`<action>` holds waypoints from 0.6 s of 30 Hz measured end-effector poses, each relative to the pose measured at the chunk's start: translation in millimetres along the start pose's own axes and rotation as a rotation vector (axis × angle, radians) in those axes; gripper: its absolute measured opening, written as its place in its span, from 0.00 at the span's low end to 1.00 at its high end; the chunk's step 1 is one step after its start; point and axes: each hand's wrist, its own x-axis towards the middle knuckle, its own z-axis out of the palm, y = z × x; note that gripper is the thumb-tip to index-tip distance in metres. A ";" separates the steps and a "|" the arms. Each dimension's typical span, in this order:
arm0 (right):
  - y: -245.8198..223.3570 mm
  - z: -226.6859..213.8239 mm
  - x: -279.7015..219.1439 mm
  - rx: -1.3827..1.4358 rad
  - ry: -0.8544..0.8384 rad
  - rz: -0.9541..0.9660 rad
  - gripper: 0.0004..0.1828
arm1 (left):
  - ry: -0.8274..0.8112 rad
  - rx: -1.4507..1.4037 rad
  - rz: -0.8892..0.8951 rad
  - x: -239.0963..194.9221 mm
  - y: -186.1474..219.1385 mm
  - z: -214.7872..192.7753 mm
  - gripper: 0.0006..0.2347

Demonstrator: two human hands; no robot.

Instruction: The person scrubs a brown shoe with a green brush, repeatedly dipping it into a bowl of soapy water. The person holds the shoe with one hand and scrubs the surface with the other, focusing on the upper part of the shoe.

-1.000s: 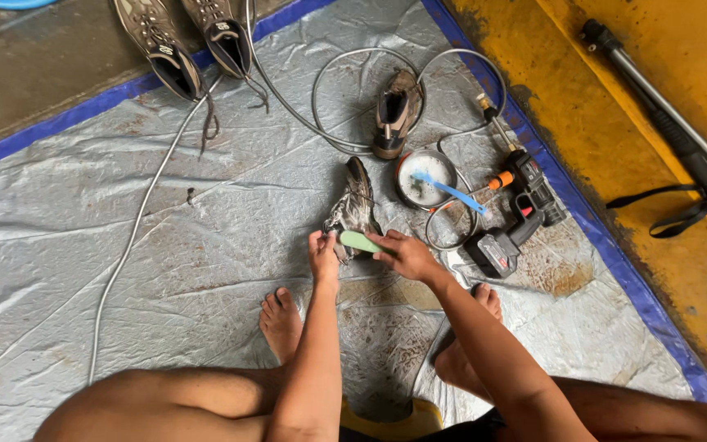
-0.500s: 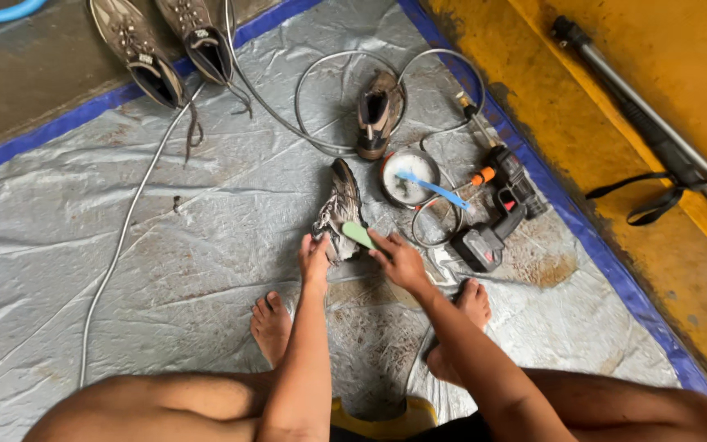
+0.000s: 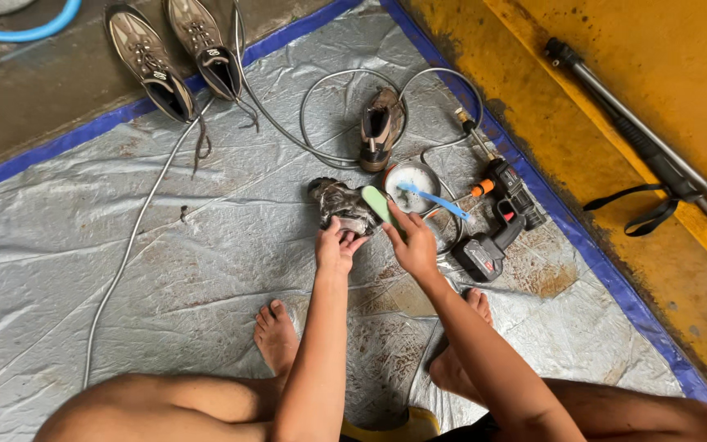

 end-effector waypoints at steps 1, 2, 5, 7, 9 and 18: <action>-1.1 0.2 1.9 0.001 0.001 -0.002 0.27 | -0.002 0.000 0.002 12.2 -1.1 -4.0 0.18; -1.1 -1.5 -1.1 0.028 -0.105 -0.101 0.26 | 0.023 0.027 0.002 22.6 -6.5 -10.4 0.15; 1.2 -8.4 0.4 0.023 -0.130 -0.143 0.27 | 0.015 0.009 -0.041 36.2 -6.7 -14.0 0.15; 5.2 -7.1 -8.0 -0.004 -0.069 -0.085 0.28 | 0.001 -0.045 -0.086 38.3 -9.2 -20.6 0.17; 10.4 2.6 -13.5 0.087 -0.163 -0.180 0.27 | 0.008 -0.045 -0.055 48.5 -8.1 -18.7 0.16; -10.5 14.0 17.5 0.645 0.055 0.211 0.22 | -0.024 -0.077 -0.177 -34.4 43.4 18.9 0.14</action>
